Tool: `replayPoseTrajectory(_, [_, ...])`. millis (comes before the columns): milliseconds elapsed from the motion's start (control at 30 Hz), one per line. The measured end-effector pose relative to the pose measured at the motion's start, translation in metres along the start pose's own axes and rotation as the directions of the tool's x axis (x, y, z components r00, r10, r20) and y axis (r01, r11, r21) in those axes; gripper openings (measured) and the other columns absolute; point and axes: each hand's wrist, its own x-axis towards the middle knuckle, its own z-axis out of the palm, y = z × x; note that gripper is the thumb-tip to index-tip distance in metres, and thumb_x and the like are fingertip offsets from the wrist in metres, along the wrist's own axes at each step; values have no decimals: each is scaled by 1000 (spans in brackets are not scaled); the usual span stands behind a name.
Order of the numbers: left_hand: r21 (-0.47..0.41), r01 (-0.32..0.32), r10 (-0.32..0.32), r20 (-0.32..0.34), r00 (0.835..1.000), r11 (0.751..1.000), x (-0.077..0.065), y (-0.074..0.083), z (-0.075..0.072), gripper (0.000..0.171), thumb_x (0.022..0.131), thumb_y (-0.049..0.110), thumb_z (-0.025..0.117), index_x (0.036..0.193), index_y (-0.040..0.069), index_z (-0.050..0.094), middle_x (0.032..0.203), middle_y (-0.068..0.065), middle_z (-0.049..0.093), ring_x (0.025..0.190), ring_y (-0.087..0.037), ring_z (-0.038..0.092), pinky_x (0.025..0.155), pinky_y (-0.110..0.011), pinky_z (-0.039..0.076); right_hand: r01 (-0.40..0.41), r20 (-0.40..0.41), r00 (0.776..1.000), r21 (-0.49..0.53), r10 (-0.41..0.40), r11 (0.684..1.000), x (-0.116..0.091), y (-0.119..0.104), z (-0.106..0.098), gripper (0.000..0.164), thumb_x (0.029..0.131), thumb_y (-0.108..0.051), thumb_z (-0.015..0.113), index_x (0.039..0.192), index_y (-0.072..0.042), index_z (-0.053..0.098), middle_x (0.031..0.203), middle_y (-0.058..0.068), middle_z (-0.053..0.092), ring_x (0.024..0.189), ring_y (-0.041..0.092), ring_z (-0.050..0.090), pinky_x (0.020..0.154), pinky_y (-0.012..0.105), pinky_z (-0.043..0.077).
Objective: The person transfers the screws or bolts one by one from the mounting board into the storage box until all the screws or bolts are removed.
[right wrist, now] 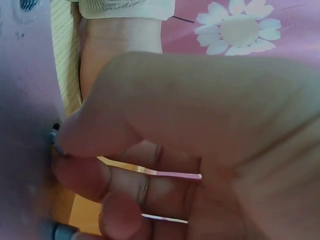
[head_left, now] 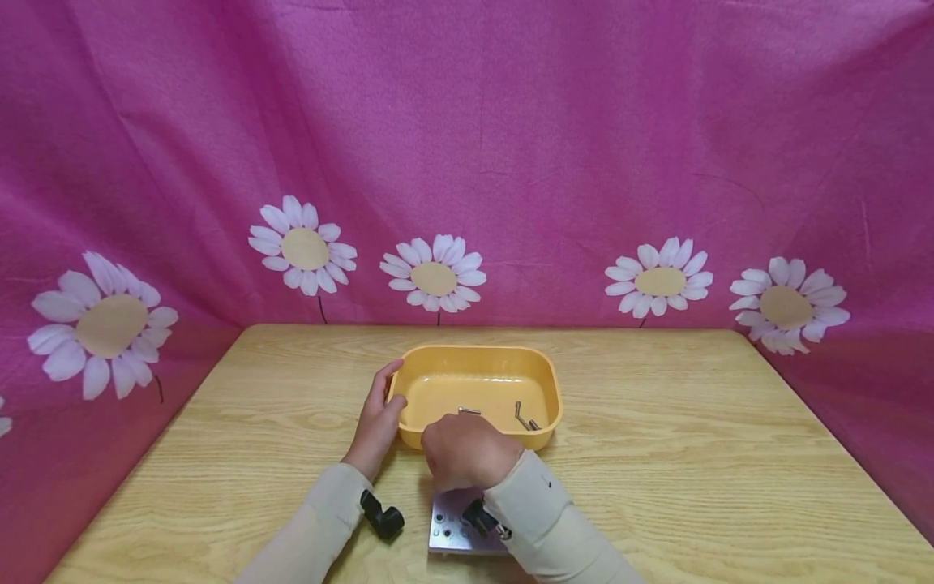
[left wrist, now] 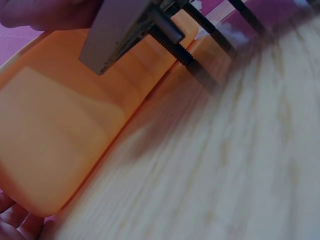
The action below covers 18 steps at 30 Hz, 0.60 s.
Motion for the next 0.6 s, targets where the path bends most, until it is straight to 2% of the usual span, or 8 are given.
replayPoseTrajectory(133, [-5, 0, 0, 4, 1000, 1000, 0, 0, 0, 55, 91, 10, 42, 144, 27, 36, 158, 2, 23, 146, -21, 14, 116, -43, 19, 5, 3, 1000, 35, -5, 999, 0, 1, 0, 25, 75, -24, 78, 63, -18, 57, 59, -6, 54, 57, 12, 50, 58, 27, 41])
replayPoseTrajectory(367, [-14, -3, 3, 0, 1000, 1000, -1, 1, 0, 56, 91, 10, 42, 144, 26, 36, 157, 0, 25, 144, -21, 20, 114, -43, 24, 14, 8, 1000, 100, -15, 995, -1, 3, -1, 23, 74, -21, 78, 64, -19, 58, 59, -6, 54, 58, 11, 49, 55, 26, 41])
replayPoseTrajectory(600, [-12, -19, 19, -6, 1000, 1000, -2, 2, 1, 58, 89, 9, 42, 144, 25, 37, 158, 1, 23, 146, -21, 14, 115, -43, 20, 31, 6, 999, 133, -32, 991, -2, 4, -1, 24, 75, -24, 78, 64, -19, 57, 59, -7, 54, 56, 9, 49, 53, 25, 40])
